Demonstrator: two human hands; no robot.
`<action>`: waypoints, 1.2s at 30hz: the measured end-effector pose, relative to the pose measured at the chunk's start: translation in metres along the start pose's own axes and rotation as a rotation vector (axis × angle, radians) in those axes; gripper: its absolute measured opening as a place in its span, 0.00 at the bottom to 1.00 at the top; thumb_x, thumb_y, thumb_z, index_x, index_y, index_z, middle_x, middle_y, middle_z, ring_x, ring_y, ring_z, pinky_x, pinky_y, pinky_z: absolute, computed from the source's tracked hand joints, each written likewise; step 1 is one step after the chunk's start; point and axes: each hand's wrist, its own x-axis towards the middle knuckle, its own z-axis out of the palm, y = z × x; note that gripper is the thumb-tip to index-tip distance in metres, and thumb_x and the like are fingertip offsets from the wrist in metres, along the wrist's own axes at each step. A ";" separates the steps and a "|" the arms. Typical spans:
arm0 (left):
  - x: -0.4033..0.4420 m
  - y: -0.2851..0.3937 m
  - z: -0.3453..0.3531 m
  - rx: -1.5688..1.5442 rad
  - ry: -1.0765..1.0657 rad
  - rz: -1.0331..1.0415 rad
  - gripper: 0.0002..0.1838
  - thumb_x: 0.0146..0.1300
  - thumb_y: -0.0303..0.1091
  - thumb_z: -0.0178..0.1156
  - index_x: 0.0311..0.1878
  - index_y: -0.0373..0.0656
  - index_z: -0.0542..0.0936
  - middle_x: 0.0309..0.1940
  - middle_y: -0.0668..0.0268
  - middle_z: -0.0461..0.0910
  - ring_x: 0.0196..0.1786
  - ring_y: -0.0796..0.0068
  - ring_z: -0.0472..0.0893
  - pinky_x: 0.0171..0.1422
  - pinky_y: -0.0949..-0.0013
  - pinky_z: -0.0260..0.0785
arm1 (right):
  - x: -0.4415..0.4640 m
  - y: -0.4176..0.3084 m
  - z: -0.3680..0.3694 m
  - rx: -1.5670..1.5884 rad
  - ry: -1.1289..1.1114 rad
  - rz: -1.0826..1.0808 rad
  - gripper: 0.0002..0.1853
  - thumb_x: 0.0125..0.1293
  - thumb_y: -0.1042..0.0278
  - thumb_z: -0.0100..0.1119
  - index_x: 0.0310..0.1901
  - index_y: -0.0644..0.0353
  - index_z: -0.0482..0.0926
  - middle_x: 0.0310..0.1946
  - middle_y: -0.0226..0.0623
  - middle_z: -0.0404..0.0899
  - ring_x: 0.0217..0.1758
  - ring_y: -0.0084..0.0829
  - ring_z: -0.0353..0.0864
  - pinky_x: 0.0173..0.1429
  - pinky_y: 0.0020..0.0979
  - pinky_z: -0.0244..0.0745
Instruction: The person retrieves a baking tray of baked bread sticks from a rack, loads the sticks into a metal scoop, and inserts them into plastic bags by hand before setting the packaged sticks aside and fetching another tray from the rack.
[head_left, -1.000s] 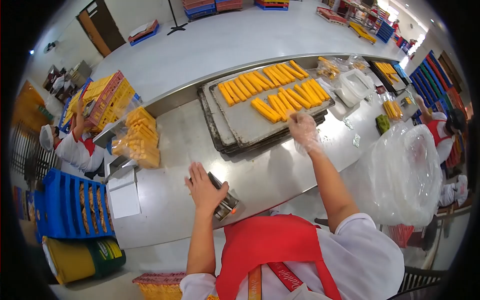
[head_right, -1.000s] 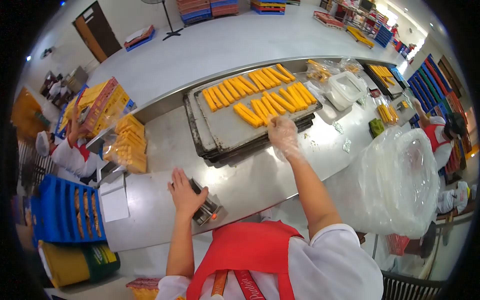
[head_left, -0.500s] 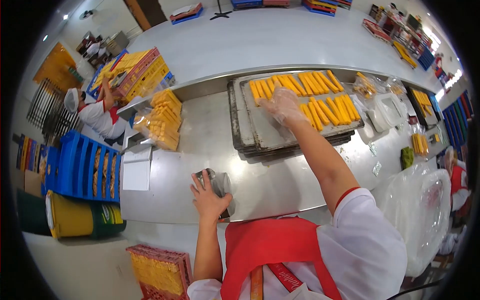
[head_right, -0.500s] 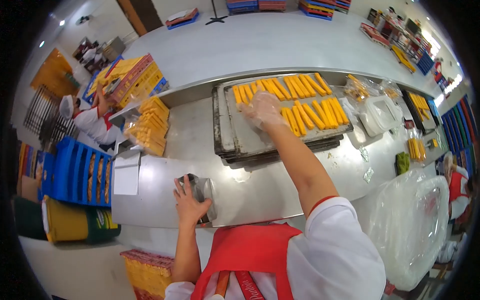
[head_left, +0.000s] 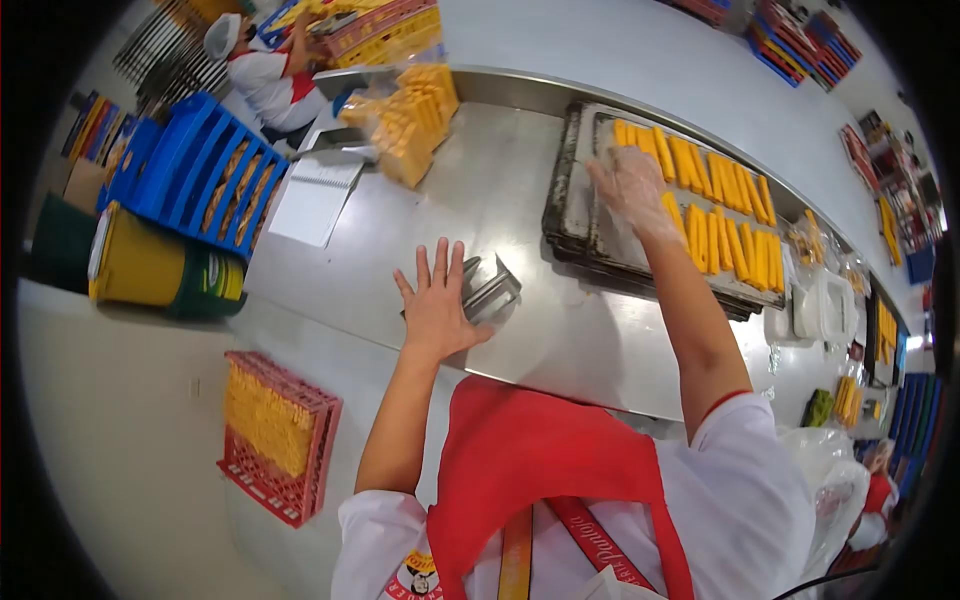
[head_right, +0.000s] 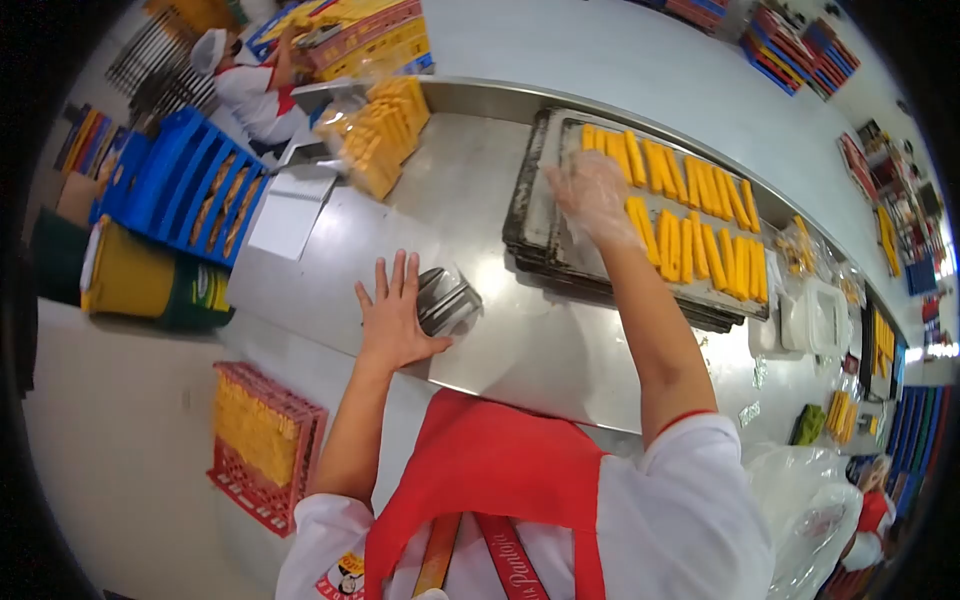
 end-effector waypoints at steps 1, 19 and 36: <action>-0.006 -0.004 0.002 -0.002 -0.001 -0.018 0.74 0.36 0.59 0.78 0.84 0.50 0.44 0.84 0.55 0.44 0.84 0.38 0.42 0.78 0.20 0.37 | -0.014 -0.015 -0.001 0.006 -0.008 -0.016 0.28 0.68 0.43 0.56 0.49 0.64 0.85 0.46 0.53 0.85 0.54 0.52 0.82 0.63 0.46 0.75; 0.000 -0.013 0.035 -0.201 0.172 0.107 0.79 0.33 0.60 0.81 0.81 0.32 0.43 0.81 0.43 0.50 0.83 0.38 0.47 0.83 0.35 0.36 | -0.055 -0.058 0.009 1.264 -0.093 0.426 0.25 0.68 0.46 0.62 0.31 0.66 0.82 0.24 0.38 0.80 0.31 0.35 0.78 0.43 0.42 0.76; -0.004 -0.011 0.030 -0.148 0.148 0.130 0.80 0.34 0.69 0.77 0.83 0.36 0.42 0.82 0.44 0.46 0.83 0.35 0.42 0.81 0.30 0.35 | -0.013 0.009 0.026 -0.161 -0.067 -0.073 0.22 0.67 0.51 0.61 0.37 0.67 0.86 0.37 0.56 0.87 0.44 0.51 0.88 0.50 0.43 0.82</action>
